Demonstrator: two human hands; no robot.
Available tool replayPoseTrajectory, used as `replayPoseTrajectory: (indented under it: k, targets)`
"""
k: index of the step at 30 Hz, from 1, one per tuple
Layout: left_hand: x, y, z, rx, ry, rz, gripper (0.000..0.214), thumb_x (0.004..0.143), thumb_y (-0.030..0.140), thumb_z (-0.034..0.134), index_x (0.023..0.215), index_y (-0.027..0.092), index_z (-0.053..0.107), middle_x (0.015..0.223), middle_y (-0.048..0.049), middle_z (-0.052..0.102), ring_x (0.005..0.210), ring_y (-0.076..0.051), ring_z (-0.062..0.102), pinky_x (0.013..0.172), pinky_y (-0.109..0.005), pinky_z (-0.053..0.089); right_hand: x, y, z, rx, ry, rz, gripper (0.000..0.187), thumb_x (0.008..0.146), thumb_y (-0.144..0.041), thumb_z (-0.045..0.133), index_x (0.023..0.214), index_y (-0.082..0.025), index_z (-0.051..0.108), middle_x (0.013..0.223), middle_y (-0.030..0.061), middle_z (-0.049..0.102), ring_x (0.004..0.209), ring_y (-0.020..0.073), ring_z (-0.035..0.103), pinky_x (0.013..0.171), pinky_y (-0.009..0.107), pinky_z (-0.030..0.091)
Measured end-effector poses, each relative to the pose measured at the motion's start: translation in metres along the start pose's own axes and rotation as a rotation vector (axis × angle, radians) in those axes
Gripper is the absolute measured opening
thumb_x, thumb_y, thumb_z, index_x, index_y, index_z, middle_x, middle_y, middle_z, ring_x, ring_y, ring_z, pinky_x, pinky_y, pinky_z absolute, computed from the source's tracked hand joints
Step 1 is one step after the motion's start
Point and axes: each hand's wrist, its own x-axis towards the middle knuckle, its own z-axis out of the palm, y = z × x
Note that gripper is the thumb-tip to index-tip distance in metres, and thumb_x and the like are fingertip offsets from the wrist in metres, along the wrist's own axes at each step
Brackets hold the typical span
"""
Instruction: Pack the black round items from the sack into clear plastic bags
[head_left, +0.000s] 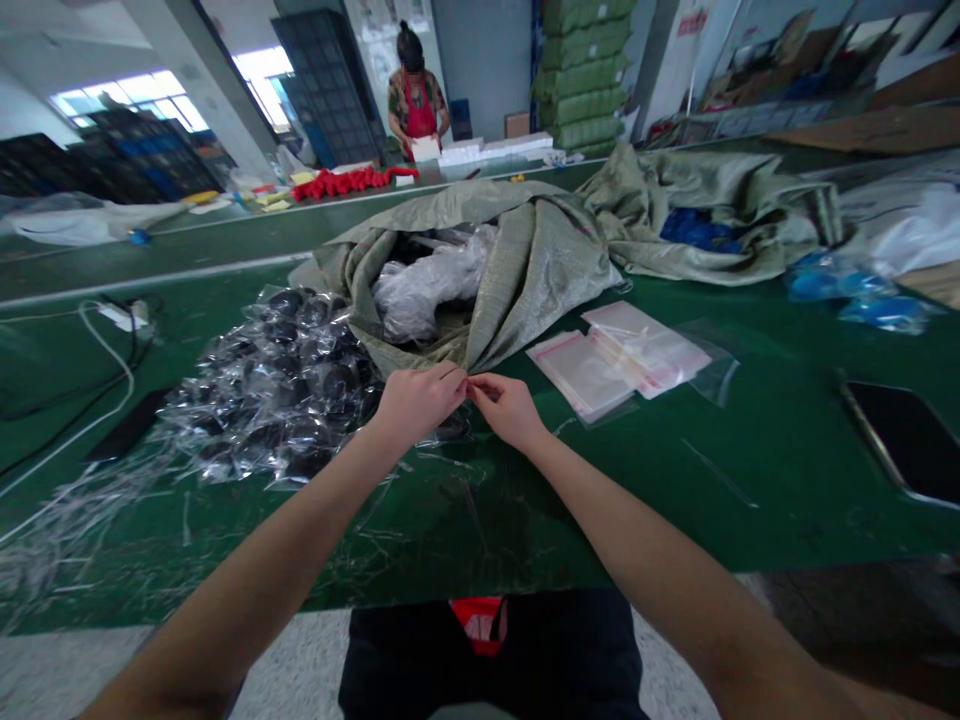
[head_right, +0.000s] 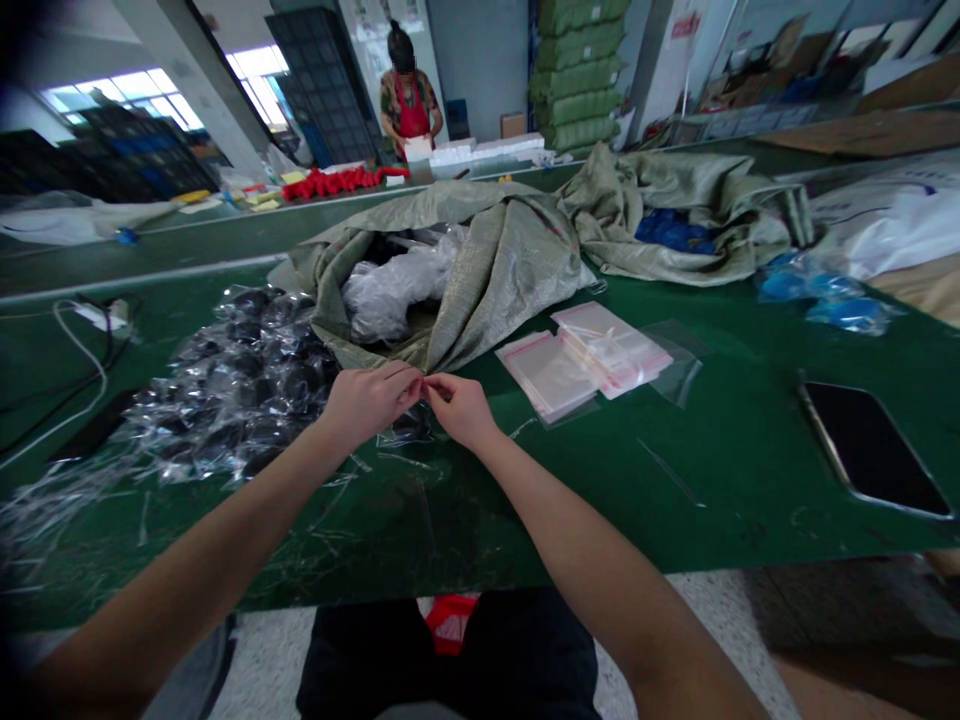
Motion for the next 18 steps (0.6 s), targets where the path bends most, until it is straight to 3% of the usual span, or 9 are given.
replayPoseTrajectory:
  k: [8,13,18]
  targets:
    - [0.002,-0.009,0.002,-0.122,0.077,-0.123,0.021,0.089,0.027,0.051,0.09,0.02,0.071,0.094,-0.0054,0.072,0.077,-0.016,0.066,0.059,-0.025,0.042,-0.002,-0.004,-0.001,-0.023,-0.018,0.011,0.015,0.084,-0.025,0.059,0.089,-0.018,0.072,0.086,0.0042,0.075,0.08,0.0167,0.07,0.079,0.03,0.054]
    - [-0.002,-0.013,0.002,-0.178,0.069,-0.007,0.027,0.093,0.035,0.049,0.099,0.023,0.073,0.105,-0.0033,0.074,0.087,-0.017,0.068,0.066,-0.025,0.046,-0.001,0.0,0.0,-0.044,-0.018,-0.011,0.018,0.087,-0.026,0.056,0.092,-0.017,0.071,0.09,0.0064,0.074,0.081,0.017,0.069,0.078,0.03,0.054]
    - [-0.003,-0.011,0.007,-0.097,0.025,0.039,0.032,0.096,0.034,0.044,0.1,0.024,0.073,0.103,-0.0046,0.074,0.084,-0.017,0.068,0.063,-0.026,0.045,0.0,0.002,0.0,-0.092,-0.028,-0.054,0.018,0.087,-0.023,0.055,0.093,-0.017,0.071,0.091,0.0058,0.074,0.08,0.0166,0.068,0.079,0.03,0.053]
